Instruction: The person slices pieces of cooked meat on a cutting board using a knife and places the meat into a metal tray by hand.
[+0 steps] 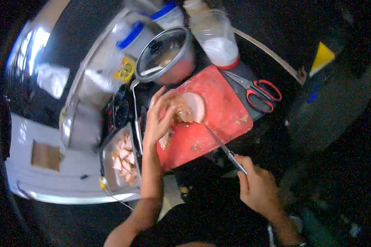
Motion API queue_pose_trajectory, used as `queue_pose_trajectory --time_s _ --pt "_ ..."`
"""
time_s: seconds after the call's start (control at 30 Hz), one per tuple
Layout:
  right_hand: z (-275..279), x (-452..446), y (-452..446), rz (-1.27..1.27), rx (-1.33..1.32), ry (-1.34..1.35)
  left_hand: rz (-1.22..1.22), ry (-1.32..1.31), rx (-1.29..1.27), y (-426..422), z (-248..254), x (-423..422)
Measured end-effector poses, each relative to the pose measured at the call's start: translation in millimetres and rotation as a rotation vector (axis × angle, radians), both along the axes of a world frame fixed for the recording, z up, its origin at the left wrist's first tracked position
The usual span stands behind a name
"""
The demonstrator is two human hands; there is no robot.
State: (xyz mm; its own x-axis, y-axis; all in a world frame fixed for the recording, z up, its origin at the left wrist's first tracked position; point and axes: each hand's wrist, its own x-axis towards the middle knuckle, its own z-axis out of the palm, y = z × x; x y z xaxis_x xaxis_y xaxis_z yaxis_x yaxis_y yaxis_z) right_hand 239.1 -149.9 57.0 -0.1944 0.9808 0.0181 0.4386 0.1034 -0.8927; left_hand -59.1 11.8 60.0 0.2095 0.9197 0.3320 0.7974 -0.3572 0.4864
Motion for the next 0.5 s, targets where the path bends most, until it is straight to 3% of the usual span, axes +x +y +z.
queue_pose_trajectory --time_s 0.03,0.13,0.23,0.5 --pt "4 0 1 0.019 -0.024 -0.004 -0.060 -0.006 0.008 3 2 6" --pt "21 -9 4 0.033 -0.112 -0.122 -0.152 0.300 -0.006 12 1 15" --pt "11 -25 13 0.045 0.000 -0.146 -0.115 0.466 -0.053 -4 5 23" --pt "-29 -59 38 0.118 0.207 -0.133 0.002 0.261 0.028 -29 0 -14"
